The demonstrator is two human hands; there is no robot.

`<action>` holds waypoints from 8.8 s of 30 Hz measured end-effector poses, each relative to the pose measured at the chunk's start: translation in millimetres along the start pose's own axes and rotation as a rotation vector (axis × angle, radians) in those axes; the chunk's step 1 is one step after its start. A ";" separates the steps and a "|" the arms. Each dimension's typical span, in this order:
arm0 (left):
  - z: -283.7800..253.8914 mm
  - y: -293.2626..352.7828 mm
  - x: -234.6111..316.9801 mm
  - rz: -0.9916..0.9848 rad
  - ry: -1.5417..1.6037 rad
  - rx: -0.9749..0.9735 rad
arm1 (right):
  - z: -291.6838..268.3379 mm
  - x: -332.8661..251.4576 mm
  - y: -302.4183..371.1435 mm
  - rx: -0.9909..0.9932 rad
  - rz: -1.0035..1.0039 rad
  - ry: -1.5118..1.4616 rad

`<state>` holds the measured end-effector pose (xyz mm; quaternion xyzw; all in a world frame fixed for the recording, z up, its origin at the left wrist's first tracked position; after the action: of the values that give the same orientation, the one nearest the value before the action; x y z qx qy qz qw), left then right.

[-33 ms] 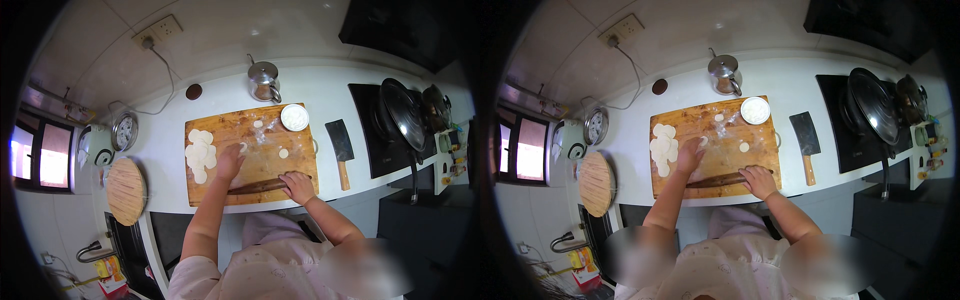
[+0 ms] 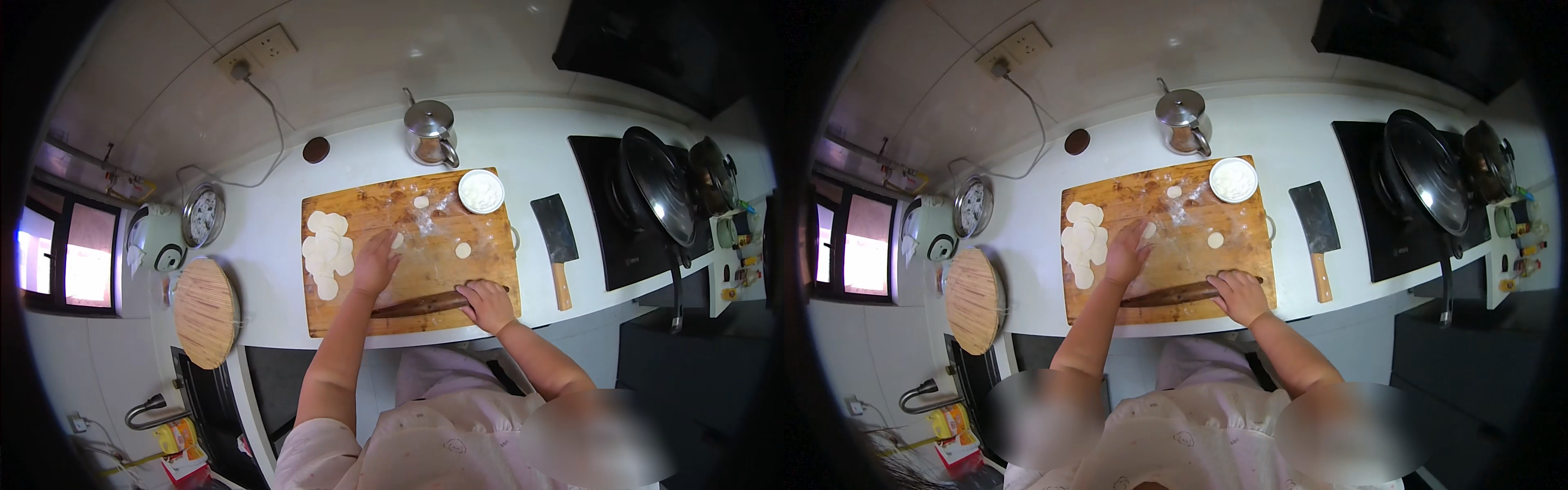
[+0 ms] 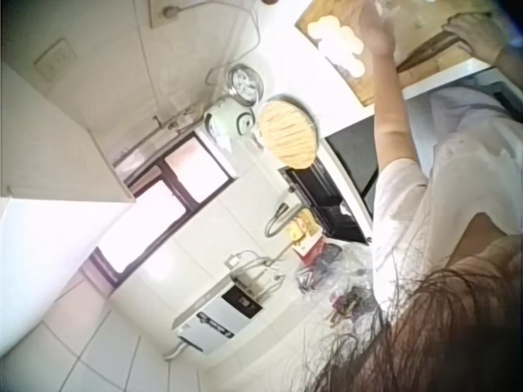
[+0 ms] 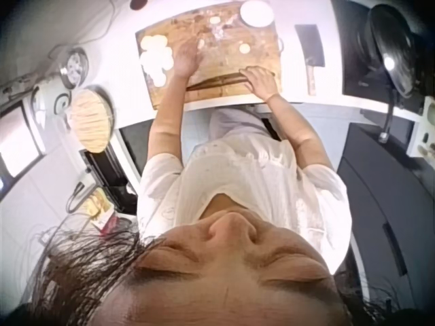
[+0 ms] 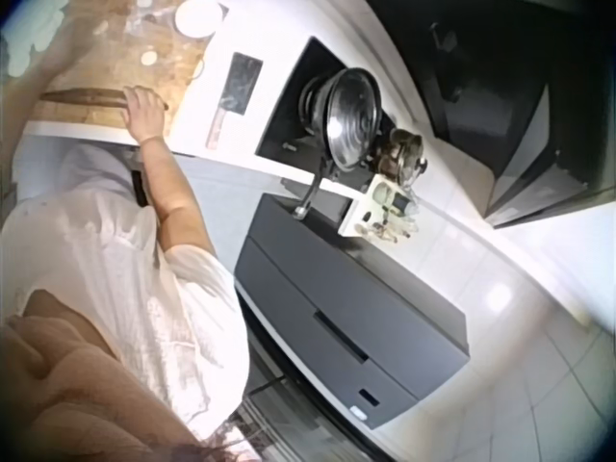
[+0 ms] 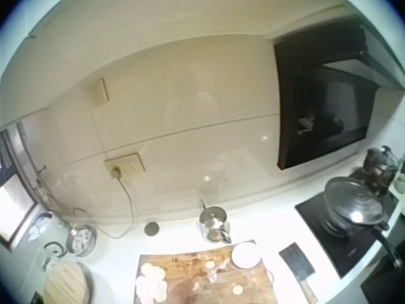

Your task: The person repeatedly rolls small dough balls into flat circular discs using a wooden rolling pin on a floured cutting board. They rotate and reposition each piece to achieve an even shape, then stack the finished discs. At the end, the person walks to the refrigerator and opens the door.

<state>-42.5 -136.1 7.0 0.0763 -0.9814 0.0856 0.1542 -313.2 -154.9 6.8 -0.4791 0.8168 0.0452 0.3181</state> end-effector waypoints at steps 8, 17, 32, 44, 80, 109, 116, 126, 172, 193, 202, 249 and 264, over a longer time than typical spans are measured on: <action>40.5 -2.7 6.3 0.041 -0.258 -0.357 | -2.0 -2.9 -0.6 -0.007 0.005 0.017; 39.4 11.4 56.6 0.408 -0.192 -0.611 | 0.8 -2.8 -1.1 -0.024 0.009 0.037; -18.0 97.9 22.4 0.084 -0.172 -0.150 | -10.2 -8.7 -32.8 0.006 0.039 -0.007; 10.0 26.2 -2.1 -0.058 -0.219 -0.005 | -2.3 12.7 -109.0 0.072 0.236 0.277; 23.2 -10.2 55.3 0.133 0.013 -0.195 | 16.6 -40.5 -18.0 0.046 0.181 -0.028; -0.3 74.2 6.3 -0.077 -0.139 -0.021 | 7.0 -20.8 -94.3 -0.034 0.045 0.139; -5.0 70.1 8.6 -0.119 -0.151 -0.028 | 19.2 -6.6 -96.4 -0.110 0.111 0.127; -0.1 112.0 11.2 -0.265 -0.123 -0.003 | 23.6 -24.2 -115.5 -0.202 0.044 0.147; -13.0 113.9 20.5 -0.110 0.015 -0.153 | 20.2 -64.7 -19.7 -0.052 0.063 -0.099; -13.0 109.6 18.2 0.028 -0.115 -0.071 | 33.4 -60.6 -30.8 -0.106 0.110 0.044; 10.1 24.4 -1.8 -0.077 -0.214 -0.041 | 22.0 -2.2 -98.5 0.088 0.281 0.132; -13.0 107.0 8.0 -0.233 -0.232 0.018 | 38.5 -45.5 -80.8 -0.155 0.009 0.027; 1.0 70.1 4.5 -0.227 -0.147 -0.064 | 28.9 -22.1 -96.5 -0.055 0.087 0.058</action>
<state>-59.4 -68.5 -2.7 0.1880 -0.9773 0.0306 0.0928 -213.6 -179.1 18.6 -0.4527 0.8443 0.0674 0.2786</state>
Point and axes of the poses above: each hand's wrist, its own y-axis away from the middle knuckle, its own z-axis out of the palm, x = y × z, the point moved 7 cm from there along -y, towards the middle knuckle, and after that the axes turned 10 degrees about -y, right-handed, at the moved point
